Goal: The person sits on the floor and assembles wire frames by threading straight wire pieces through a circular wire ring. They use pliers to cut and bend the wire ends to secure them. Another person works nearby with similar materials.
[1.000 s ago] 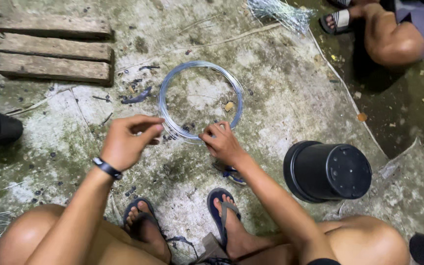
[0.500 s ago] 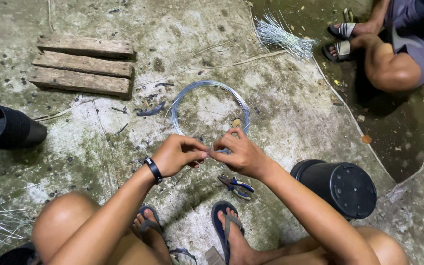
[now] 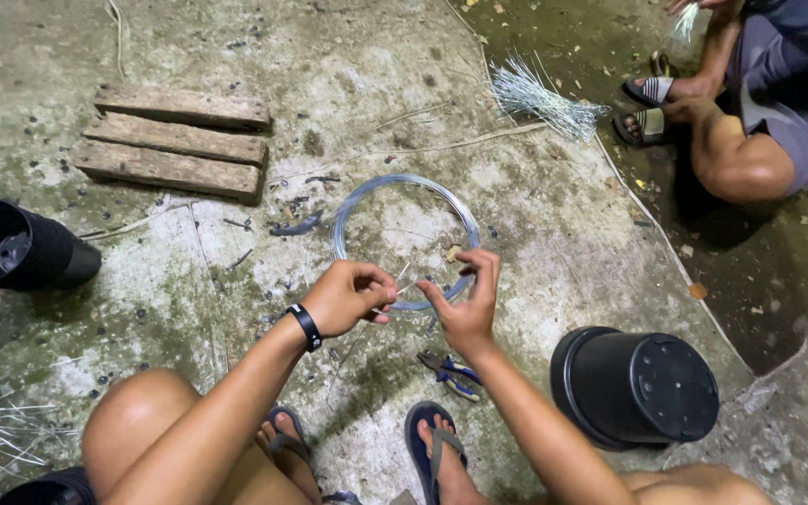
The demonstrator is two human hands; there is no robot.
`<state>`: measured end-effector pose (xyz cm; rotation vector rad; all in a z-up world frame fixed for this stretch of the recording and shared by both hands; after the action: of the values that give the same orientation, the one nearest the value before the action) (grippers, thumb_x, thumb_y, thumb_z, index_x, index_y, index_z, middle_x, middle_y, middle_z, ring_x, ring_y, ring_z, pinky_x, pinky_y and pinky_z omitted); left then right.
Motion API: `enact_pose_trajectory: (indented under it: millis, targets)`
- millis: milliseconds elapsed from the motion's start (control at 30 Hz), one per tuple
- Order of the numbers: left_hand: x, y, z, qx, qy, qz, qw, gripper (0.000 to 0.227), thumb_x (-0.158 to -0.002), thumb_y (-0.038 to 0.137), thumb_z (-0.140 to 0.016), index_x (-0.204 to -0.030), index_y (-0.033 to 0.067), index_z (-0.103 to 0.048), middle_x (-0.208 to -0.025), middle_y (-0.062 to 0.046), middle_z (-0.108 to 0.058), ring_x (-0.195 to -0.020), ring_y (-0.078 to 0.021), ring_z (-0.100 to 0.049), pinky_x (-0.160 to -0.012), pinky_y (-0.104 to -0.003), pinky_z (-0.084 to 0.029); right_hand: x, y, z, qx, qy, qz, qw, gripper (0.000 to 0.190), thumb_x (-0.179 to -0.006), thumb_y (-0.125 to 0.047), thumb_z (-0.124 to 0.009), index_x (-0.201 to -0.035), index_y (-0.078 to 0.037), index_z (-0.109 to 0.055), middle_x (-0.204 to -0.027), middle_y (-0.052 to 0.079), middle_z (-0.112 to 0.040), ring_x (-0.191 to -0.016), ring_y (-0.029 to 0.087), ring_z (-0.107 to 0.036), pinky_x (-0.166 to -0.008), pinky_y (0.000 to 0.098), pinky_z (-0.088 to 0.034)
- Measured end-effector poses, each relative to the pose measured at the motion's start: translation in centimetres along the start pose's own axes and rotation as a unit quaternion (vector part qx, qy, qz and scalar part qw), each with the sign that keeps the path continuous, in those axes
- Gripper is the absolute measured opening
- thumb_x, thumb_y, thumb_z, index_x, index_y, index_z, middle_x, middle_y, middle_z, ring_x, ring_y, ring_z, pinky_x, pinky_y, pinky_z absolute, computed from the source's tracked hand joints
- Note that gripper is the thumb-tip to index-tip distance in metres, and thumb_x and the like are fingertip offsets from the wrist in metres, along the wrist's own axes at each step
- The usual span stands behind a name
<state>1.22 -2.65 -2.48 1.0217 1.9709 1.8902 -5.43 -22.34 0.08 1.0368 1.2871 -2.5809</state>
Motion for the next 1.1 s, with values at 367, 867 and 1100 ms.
enact_pose_trajectory:
  millis: [367, 867, 1100]
  targets:
    - [-0.8, -1.9, -1.0, 0.021, 0.020, 0.004, 1.000, 0.015, -0.093, 0.006, -0.069, -0.104, -0.0052, -0.070, -0.085, -0.009, -0.070, -0.076, -0.0138, -0.070, -0.069, -0.031, -0.067, 2.1, 4.8, -3.3, -0.444, 0.027, -0.341, 0.828, 0.022, -0.102, -0.014, -0.058, -0.119, -0.001, -0.058, -0.100, 0.010, -0.069, -0.086, 0.018, -0.067, -0.068, 0.0304, -0.054]
    - [-1.3, -2.6, -2.3, 0.077, -0.006, 0.007, 0.997, 0.016, -0.094, 0.009, -0.071, -0.103, -0.0034, -0.072, -0.089, -0.009, -0.073, -0.081, -0.0149, -0.072, -0.069, -0.033, -0.065, 0.9, 3.1, -3.6, -0.360, -0.049, -0.258, 0.895, 0.021, -0.103, -0.008, -0.063, -0.120, 0.002, -0.063, -0.092, 0.010, -0.069, -0.080, 0.013, -0.065, -0.072, 0.0278, -0.053]
    - [-1.1, -2.1, -1.9, 0.046, 0.018, 0.002, 0.999, 0.014, -0.095, 0.011, -0.069, -0.102, -0.0013, -0.072, -0.092, -0.009, -0.074, -0.084, -0.0147, -0.073, -0.071, -0.033, -0.067, 1.2, 2.5, -3.9, -0.393, -0.069, -0.313, 0.862, 0.023, -0.102, -0.015, -0.057, -0.119, -0.001, -0.065, -0.102, 0.007, -0.071, -0.087, 0.013, -0.067, -0.075, 0.0273, -0.056]
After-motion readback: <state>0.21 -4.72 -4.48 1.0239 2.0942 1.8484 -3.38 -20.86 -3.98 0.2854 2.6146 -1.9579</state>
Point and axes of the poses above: each hand's wrist, its own x-axis away from the middle knuckle, its own z-axis out of the back of the hand, y = z × x, the point moved 4 cm from there along -x, towards the middle knuckle
